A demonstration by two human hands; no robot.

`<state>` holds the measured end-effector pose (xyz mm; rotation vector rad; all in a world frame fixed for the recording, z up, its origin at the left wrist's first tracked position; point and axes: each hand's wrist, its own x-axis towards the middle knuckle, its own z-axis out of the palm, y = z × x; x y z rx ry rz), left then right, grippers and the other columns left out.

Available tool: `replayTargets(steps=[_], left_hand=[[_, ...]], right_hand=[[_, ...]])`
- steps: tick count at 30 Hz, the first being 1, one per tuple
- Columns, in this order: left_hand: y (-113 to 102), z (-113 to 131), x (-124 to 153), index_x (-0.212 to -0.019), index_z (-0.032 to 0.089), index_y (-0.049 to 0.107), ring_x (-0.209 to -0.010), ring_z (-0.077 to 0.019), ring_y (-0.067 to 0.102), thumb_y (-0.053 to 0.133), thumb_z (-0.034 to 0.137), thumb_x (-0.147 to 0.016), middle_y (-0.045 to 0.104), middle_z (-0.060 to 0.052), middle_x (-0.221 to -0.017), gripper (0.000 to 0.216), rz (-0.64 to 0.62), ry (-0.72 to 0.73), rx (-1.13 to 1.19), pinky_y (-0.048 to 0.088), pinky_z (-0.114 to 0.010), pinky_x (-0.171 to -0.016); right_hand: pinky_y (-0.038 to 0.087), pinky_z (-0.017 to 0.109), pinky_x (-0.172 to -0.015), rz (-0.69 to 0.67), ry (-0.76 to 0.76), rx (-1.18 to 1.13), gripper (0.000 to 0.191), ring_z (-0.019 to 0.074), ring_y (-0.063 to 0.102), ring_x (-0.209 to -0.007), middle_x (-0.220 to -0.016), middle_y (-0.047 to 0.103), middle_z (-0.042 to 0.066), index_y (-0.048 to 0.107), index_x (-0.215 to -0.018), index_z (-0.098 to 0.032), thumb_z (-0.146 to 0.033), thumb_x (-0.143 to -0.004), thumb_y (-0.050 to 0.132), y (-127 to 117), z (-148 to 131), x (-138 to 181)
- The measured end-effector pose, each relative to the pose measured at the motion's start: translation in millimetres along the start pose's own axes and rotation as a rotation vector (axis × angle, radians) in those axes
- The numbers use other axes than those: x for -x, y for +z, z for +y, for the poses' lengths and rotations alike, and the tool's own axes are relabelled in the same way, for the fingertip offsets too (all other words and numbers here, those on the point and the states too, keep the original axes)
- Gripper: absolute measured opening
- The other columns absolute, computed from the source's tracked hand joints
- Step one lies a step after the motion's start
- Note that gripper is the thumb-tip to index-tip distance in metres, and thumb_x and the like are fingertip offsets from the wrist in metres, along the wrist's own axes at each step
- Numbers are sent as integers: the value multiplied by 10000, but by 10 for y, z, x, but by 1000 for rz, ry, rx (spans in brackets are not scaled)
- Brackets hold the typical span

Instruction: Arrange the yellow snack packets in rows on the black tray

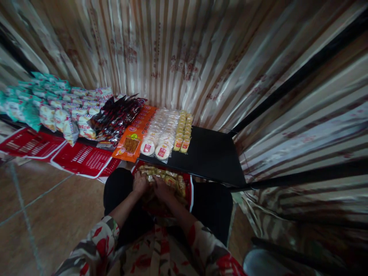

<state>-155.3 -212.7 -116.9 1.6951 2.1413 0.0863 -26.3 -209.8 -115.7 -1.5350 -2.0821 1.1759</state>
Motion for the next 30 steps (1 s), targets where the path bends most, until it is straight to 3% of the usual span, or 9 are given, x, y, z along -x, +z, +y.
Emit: replayTargets(steps=[4,8,12,20,27,30], left_hand=[[17,14,40,-1196,102,493,-1266,-350,316,569,317,-746,317,-227,-1355,505,-3,-8,33,279,-427,-1014],[5,41,56,-1135,77,531,-1222,-338,381,562,269,-743,402,-229,-1275,437,-15,-38,91,302,-426,-1009],[-4,48,97,-1035,106,608,-1124,-288,467,476,191,-786,471,-178,-1177,295,113,-66,174,361,-402,-982],[96,141,230,-822,137,658,-1178,-286,419,441,91,-753,450,-137,-1230,232,334,65,346,374,-436,-998],[-47,348,406,-745,167,638,-1149,-249,461,416,68,-752,505,-96,-1200,243,391,239,490,405,-439,-985],[-153,487,488,-826,178,648,-1172,-232,453,395,73,-780,504,-83,-1203,278,400,319,548,403,-425,-1000]], right_hand=[[361,362,-1000,0,29,-11,469,190,504,-1160,-1251,559,69,477,-1276,-236,-133,-825,404,36,-7,-17],[364,359,-1002,8,27,-46,460,189,518,-1143,-1215,587,59,518,-1238,-237,-115,-808,409,64,51,-26],[381,354,-986,48,46,-107,422,183,549,-1100,-1194,601,78,555,-1193,-210,-119,-808,409,94,117,-50],[467,352,-850,33,39,-405,306,188,624,-925,-1014,676,39,587,-1090,-240,-257,-807,472,93,109,-38],[494,326,-749,51,57,-575,182,177,621,-753,-796,676,2,625,-851,-230,-357,-731,576,-152,62,107],[503,315,-712,89,79,-602,208,177,621,-727,-785,675,2,624,-843,-228,-374,-696,614,-352,49,203]])
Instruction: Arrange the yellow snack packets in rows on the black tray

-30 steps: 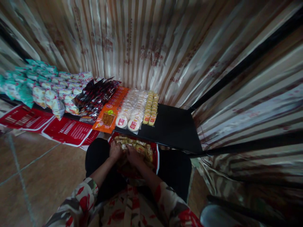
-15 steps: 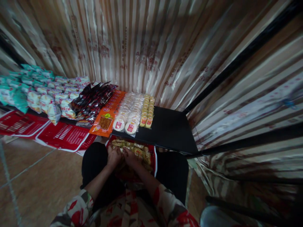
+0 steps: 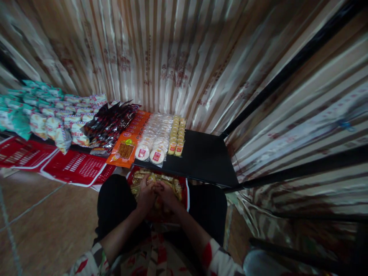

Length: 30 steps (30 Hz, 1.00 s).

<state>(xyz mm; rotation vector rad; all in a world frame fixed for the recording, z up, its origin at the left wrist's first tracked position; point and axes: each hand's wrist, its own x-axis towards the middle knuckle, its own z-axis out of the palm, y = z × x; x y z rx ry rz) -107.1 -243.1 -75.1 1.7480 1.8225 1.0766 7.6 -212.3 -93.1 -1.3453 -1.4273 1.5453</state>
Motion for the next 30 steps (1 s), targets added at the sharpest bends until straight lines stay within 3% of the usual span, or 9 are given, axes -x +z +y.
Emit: replayTargets(steps=[7,15,20,30], left_hand=[[49,397,-153,-1223,144,456,-1233,-212,393,351,67,-779,399,-124,-1299,463,31,85,122,360,-405,-1041],[245,665,-373,-1243,130,402,-1159,-238,421,371,122,-796,451,-143,-1200,448,117,179,124,376,-439,-1001],[343,769,-527,-1223,98,446,-1146,-227,431,369,117,-787,473,-149,-1186,444,47,230,97,361,-406,-1023],[657,631,-842,-1226,87,484,-1247,-234,402,342,157,-822,468,-156,-1317,434,7,144,72,323,-449,-1066]], right_hand=[[504,332,-816,71,-72,-153,316,189,637,-898,-996,674,58,594,-1006,-206,-327,-715,583,-395,-270,96],[526,342,-806,273,-210,-146,350,193,643,-879,-983,668,71,568,-1047,-197,-330,-723,569,-695,-394,-119],[510,312,-819,466,-255,-39,360,182,619,-900,-1052,612,94,575,-1064,-173,-328,-740,550,-835,-414,-368],[463,343,-810,602,-236,320,374,198,575,-865,-942,635,74,584,-1110,-173,-281,-758,519,-795,-551,-697]])
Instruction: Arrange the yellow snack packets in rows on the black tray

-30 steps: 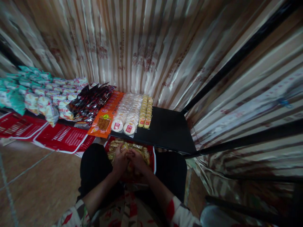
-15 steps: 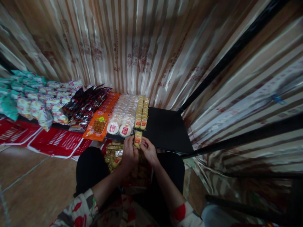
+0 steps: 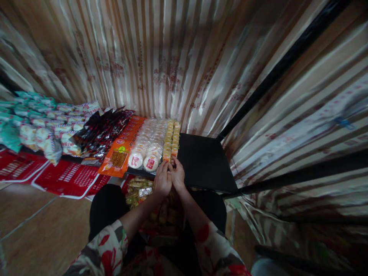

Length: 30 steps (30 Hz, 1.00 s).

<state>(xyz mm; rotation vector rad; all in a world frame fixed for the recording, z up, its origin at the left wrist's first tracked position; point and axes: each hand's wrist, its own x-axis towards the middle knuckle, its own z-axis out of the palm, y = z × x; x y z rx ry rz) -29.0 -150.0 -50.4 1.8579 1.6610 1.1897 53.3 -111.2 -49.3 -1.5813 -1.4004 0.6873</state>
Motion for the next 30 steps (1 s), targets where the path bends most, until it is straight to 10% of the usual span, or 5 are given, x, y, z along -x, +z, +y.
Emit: replayTargets(steps=[11,30], left_hand=[[127,-166,-50,-1217,78,498,-1263,-241,402,306,229,-885,477,-176,-1317,413,22,36,12,326,-486,-1056],[205,-63,-85,-1168,79,525,-1230,-228,428,224,269,-928,547,-175,-1224,430,65,143,-76,352,-454,-1011]], right_hand=[[464,311,-746,18,-90,43,196,188,539,-833,-915,589,75,587,-880,-190,-321,-803,464,69,126,-33],[384,322,-977,74,-95,15,325,196,460,-1134,-1218,459,85,614,-1044,-196,-190,-777,429,116,189,-15]])
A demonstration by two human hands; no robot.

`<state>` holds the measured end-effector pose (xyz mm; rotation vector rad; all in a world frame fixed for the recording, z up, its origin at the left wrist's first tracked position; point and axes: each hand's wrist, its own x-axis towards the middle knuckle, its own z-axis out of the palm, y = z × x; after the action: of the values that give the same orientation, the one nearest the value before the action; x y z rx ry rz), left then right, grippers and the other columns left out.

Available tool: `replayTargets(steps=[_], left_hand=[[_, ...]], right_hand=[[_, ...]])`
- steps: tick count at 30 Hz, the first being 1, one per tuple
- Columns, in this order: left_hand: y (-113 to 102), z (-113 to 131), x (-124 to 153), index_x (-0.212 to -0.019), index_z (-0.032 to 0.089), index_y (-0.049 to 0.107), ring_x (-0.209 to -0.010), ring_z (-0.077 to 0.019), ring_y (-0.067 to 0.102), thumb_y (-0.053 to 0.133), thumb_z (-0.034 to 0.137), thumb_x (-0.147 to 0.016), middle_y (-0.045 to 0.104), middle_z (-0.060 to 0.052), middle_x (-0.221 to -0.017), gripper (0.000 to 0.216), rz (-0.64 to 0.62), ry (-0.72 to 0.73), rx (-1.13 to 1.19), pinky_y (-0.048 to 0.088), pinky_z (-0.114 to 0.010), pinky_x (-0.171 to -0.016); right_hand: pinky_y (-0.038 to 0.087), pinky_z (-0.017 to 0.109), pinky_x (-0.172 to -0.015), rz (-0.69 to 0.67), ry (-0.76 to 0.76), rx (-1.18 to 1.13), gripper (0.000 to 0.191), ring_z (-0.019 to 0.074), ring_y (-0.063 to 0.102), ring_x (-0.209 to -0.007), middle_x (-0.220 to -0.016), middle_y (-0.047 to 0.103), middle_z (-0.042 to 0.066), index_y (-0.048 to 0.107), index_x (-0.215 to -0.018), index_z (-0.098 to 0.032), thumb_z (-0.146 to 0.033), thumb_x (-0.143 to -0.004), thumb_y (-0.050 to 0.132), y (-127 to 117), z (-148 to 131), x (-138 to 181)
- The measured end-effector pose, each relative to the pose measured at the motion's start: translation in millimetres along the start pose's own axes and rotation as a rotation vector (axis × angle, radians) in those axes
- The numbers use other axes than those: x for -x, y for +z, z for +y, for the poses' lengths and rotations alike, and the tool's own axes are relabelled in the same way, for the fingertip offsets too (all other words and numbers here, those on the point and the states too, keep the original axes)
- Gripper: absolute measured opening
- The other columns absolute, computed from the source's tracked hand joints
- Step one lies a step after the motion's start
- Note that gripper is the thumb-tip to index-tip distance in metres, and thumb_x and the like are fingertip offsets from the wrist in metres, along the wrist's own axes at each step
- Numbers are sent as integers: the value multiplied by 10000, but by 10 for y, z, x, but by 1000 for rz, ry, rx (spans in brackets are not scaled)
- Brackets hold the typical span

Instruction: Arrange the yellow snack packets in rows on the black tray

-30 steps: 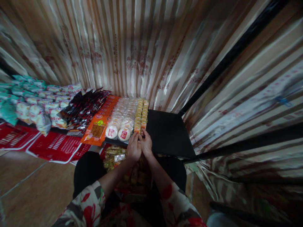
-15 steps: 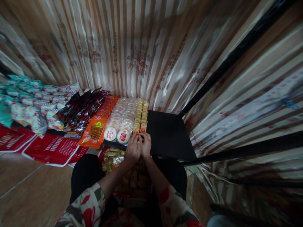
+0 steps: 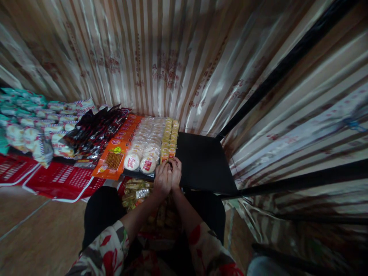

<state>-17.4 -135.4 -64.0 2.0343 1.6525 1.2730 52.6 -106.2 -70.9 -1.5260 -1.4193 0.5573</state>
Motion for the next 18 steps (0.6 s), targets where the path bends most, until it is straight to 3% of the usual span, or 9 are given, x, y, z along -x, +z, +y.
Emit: replayTargets(steps=[4,9,12,15,18], left_hand=[[-12,7,-10,-1129,87,547,-1213,-239,435,252,288,-922,539,-174,-1218,413,13,-15,6,358,-445,-1004],[-193,67,64,-1098,115,559,-1108,-226,490,327,215,-876,569,-141,-1134,337,-49,-67,21,385,-414,-981],[-357,68,240,-1066,140,559,-1027,-193,521,332,146,-839,585,-104,-1051,320,-110,-79,60,418,-361,-946],[-523,-21,514,-1025,148,557,-985,-169,537,299,132,-852,584,-87,-993,310,-180,-107,79,445,-316,-897],[-655,-179,811,-989,153,565,-954,-176,553,322,158,-866,587,-81,-958,272,-323,-213,-20,453,-312,-856]], right_hand=[[385,321,-978,-4,-46,9,324,188,466,-1129,-1193,478,95,605,-1043,-183,-183,-786,409,-15,-9,2],[390,337,-971,84,-101,-5,310,178,489,-1088,-1141,520,106,593,-1024,-158,-184,-813,367,-42,-75,27],[419,333,-929,133,-130,-24,291,173,512,-1032,-1086,547,103,586,-997,-162,-172,-811,363,-72,-158,44],[476,300,-785,141,-118,-69,283,161,553,-886,-1045,558,108,566,-1021,-156,-195,-820,370,-122,-241,137],[472,254,-661,13,-96,-72,277,146,569,-768,-964,598,88,554,-1051,-158,-254,-838,406,-160,-258,386]])
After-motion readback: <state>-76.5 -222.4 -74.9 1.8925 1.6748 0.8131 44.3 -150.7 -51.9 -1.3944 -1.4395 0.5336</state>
